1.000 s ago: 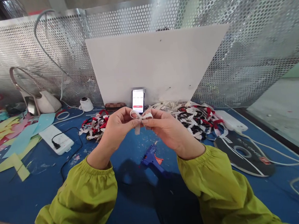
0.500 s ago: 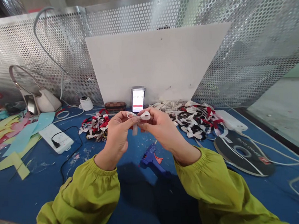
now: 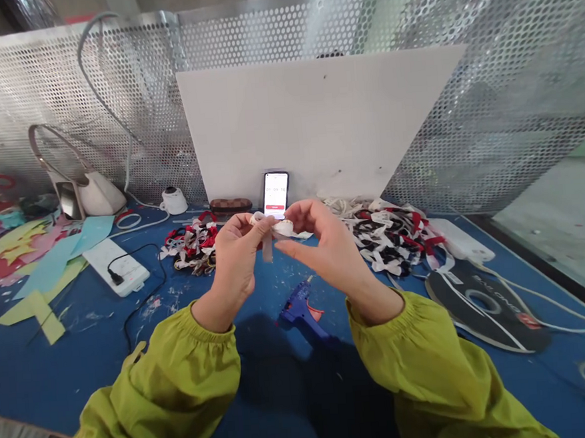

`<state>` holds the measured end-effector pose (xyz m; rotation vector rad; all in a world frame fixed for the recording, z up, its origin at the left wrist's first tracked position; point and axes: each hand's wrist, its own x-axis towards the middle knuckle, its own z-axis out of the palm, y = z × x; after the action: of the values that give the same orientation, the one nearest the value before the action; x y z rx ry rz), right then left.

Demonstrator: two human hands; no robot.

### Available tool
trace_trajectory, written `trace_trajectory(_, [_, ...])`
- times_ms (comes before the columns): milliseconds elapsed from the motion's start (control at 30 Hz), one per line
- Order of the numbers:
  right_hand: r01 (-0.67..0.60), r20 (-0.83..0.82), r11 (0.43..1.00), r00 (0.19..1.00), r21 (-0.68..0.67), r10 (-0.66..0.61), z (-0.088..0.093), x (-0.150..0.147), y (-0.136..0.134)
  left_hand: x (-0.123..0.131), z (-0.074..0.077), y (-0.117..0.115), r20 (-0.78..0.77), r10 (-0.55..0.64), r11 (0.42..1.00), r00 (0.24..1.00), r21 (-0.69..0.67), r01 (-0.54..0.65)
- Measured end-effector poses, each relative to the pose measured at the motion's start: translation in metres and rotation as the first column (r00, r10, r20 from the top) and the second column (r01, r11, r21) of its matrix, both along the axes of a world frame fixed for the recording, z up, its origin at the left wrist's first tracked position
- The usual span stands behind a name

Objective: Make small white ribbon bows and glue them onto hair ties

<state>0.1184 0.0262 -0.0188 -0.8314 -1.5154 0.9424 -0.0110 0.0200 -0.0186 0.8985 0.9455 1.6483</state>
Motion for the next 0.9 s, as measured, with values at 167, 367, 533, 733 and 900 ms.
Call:
trace_trajectory(167, [0.023,-0.04,0.999,0.999,-0.035,-0.025,-0.003,-0.004,-0.001,0.001,-0.001,-0.002,-0.01,-0.049,0.999,0.999,-0.008,0.049])
trace_trajectory(367, [-0.284,-0.389,0.923,0.906,-0.26,0.169,-0.001,0.001,0.003,-0.003,-0.002,-0.002,0.124,-0.252,0.961,0.96,-0.085,0.263])
trace_trajectory(533, [-0.408,-0.475,0.85,0.851,-0.334,0.222,0.003,0.006,0.007,-0.003,0.001,0.0,0.242,-0.269,0.943,0.932,-0.133,0.306])
trace_trajectory(733, [-0.364,-0.409,0.877,0.885,-0.314,0.221,0.001,0.006,0.007,-0.005,0.003,0.001,0.286,-0.263,0.925,0.921,-0.197,0.325])
trace_trajectory(900, [-0.449,-0.507,0.81,0.832,-0.378,0.225,0.0,0.007,0.01,-0.006,0.002,0.001,0.332,-0.318,0.903,0.888,-0.178,0.39])
